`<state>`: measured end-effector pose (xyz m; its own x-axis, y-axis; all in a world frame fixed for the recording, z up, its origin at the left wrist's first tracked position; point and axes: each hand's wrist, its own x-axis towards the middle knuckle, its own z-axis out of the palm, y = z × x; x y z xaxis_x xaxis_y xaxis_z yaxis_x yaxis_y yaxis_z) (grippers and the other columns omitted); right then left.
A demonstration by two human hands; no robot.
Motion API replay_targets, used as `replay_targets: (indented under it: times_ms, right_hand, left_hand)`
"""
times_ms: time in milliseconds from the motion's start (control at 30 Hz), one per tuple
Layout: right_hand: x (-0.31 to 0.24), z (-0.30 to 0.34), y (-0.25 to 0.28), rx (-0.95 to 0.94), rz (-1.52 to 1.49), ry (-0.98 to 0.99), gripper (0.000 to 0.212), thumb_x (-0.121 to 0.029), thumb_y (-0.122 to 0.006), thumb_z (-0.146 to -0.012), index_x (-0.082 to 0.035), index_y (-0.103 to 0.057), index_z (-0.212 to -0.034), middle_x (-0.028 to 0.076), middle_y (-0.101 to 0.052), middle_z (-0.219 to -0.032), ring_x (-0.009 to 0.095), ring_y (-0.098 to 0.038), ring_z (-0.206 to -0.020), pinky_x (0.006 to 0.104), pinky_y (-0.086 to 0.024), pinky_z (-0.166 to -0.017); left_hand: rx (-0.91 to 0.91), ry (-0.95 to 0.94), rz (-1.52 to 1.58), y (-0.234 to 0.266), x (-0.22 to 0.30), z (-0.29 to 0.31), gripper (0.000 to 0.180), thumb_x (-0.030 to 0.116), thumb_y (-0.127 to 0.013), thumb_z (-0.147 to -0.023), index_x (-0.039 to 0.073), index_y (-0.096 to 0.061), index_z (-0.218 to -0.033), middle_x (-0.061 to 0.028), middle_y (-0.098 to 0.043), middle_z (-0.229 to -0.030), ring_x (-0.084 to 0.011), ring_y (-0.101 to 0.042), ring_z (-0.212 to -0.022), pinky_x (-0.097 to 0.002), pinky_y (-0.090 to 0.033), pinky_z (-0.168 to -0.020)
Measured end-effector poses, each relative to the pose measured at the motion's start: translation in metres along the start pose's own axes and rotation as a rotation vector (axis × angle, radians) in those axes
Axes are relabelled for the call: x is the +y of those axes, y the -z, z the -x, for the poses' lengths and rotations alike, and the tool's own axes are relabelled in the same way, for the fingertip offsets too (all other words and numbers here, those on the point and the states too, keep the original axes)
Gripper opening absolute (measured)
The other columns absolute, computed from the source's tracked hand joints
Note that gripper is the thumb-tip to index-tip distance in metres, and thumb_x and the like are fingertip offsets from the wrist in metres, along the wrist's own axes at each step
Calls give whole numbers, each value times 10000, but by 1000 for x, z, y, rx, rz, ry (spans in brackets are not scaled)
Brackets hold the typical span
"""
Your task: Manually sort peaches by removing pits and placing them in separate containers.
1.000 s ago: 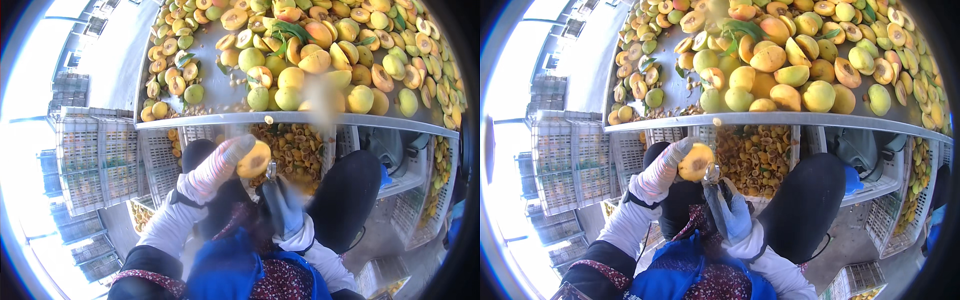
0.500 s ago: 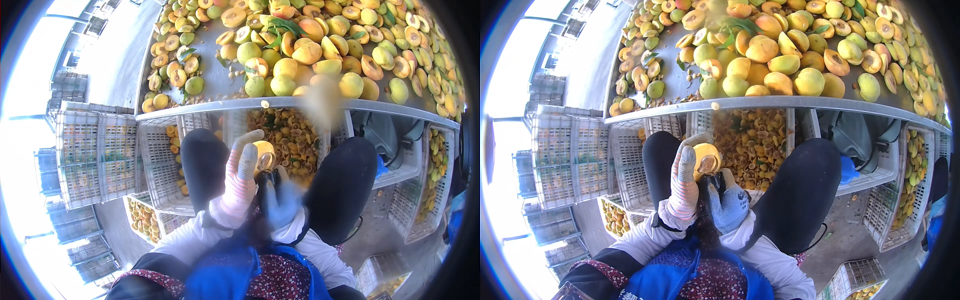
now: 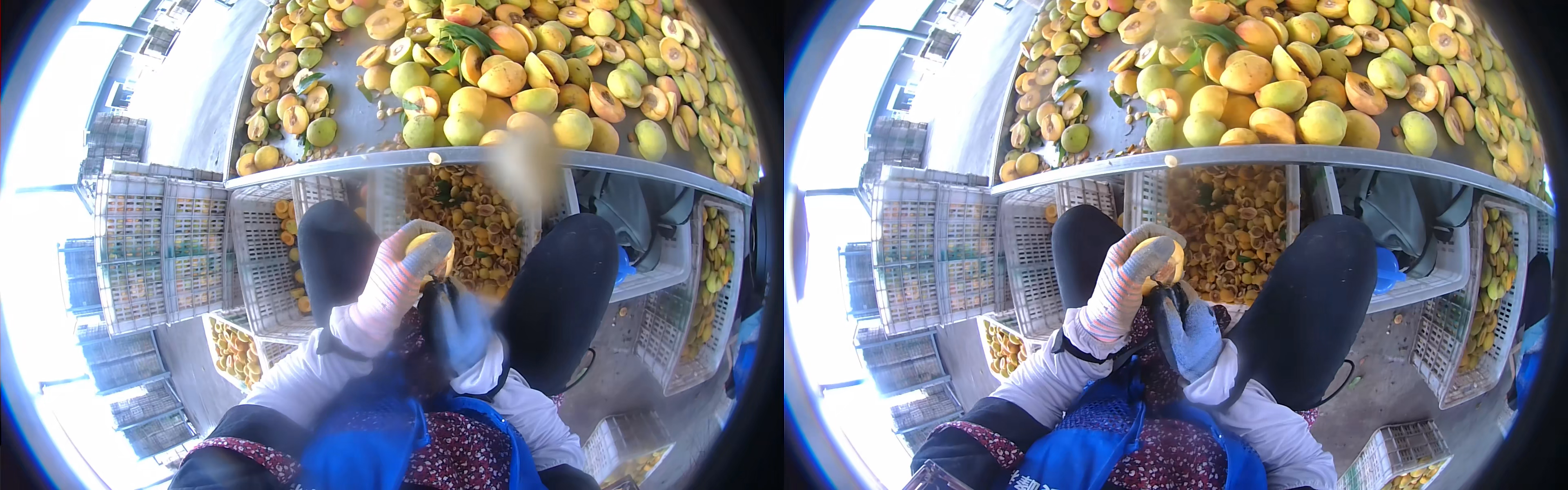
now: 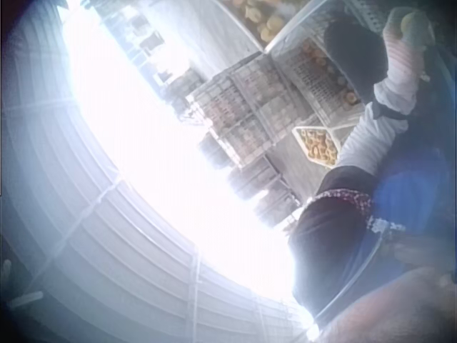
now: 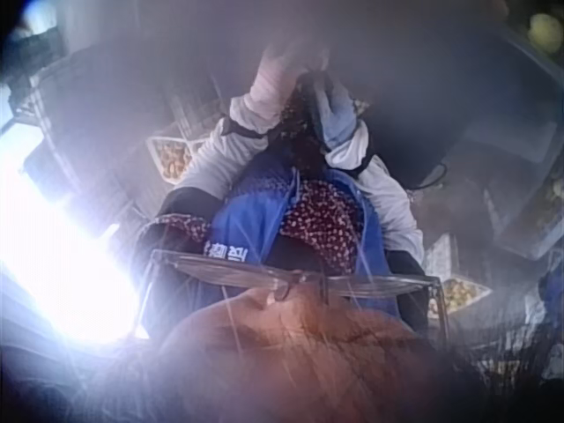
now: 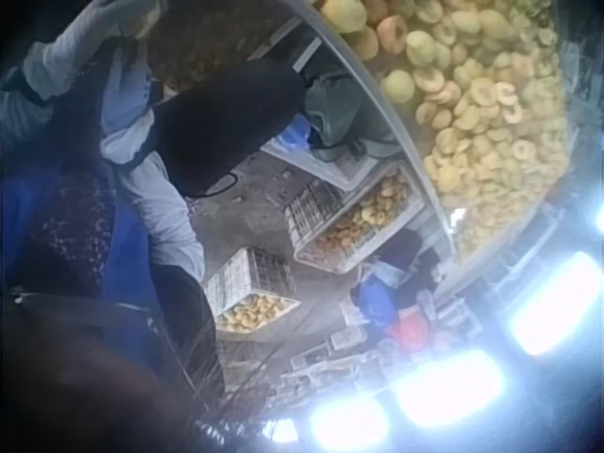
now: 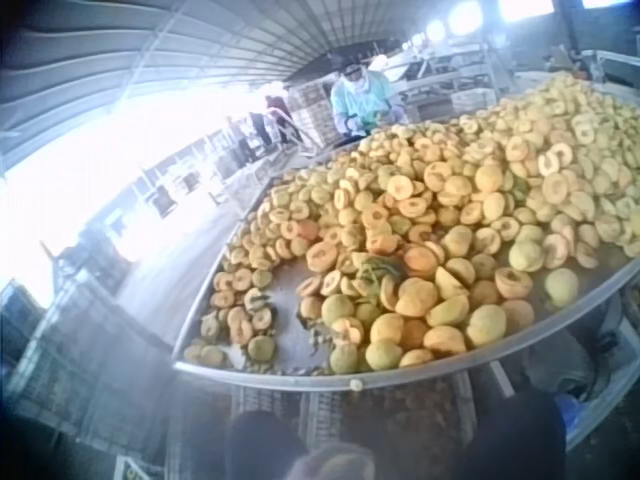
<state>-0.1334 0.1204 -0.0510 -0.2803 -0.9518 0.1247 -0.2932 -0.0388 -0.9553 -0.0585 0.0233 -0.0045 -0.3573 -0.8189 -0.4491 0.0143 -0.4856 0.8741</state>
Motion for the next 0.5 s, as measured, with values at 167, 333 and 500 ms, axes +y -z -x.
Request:
replay_targets:
  times_ms: [167,333,500]
  right_hand:
    - [-1,9,7,-95,184,75,254,-53,-501,-885,15,-516,-1129,83,-558,-944,160,-547,-811,245,-446,-669]
    - [1,4,8,-60,249,191,197,-82,-442,-972,1,-497,-1141,38,-546,-968,93,-528,-828,205,-442,-704]
    - [14,11,-2,-20,162,157,341,-74,-568,-799,47,-551,-1117,138,-565,-824,271,-544,-676,342,-431,-586]
  left_hand:
    - [48,-75,-124,3,-11,-4,242,240,-628,-879,7,-601,-939,-11,-566,-730,-70,-499,-647,-214,-405,-600]
    - [-40,106,-140,5,4,-9,262,262,-628,-873,5,-618,-926,-9,-569,-739,-68,-501,-634,-207,-400,-590]
    - [36,-75,-294,5,-14,-7,219,224,-634,-876,14,-605,-934,-2,-573,-739,-59,-504,-658,-210,-414,-596]
